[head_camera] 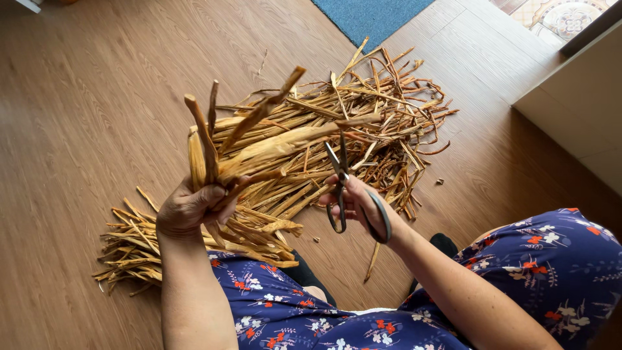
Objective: The person sits on the floor and uses a pair of scissors to cut dried, straw-like plant stems into shorter pieces. They hold a bundle of stems in one hand and repeatedly snip them with the other, creating a pile of cut material on the floor.
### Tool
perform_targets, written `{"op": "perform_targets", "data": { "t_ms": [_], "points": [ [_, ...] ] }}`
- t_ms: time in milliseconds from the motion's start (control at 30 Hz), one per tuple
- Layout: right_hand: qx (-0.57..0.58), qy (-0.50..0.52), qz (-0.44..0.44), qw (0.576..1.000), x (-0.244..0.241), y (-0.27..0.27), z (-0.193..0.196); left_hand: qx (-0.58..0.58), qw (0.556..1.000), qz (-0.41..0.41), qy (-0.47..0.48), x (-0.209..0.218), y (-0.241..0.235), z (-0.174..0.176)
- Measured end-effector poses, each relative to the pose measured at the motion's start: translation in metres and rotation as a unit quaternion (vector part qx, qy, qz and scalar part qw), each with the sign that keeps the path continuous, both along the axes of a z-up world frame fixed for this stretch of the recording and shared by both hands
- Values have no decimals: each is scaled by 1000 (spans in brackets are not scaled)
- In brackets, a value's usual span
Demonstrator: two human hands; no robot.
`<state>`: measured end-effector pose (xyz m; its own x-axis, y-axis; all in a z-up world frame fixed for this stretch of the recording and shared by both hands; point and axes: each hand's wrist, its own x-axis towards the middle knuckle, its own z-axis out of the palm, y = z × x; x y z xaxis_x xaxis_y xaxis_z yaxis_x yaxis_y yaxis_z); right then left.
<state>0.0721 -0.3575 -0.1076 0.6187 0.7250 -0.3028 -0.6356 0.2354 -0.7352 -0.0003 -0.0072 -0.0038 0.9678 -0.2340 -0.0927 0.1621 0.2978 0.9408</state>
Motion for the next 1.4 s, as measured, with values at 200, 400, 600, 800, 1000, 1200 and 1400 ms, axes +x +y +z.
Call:
{"op": "perform_targets", "data": {
  "t_ms": [200,400,600,800,1000,1200,1400],
  "points": [
    [-1,8,-57,998,12,-4,-19,-13,1000,-18,22,0,-10,-1],
    [38,62,-77,994,8,-12,-18,-13,1000,6,13,3,-7,1],
    [-113,29,-87,989,11,-7,1,-34,999,21,-14,9,-14,12],
    [-17,0,84,996,7,7,-2,-71,997,6,-31,10,-32,16],
    [16,-5,83,996,16,12,-3,-93,994,-56,-8,12,-64,9],
    [228,17,-57,972,19,10,-41,-79,992,-87,47,18,-86,13],
    [-47,-84,-153,984,16,16,-2,-16,1000,19,8,37,-95,31]
  ]
}}
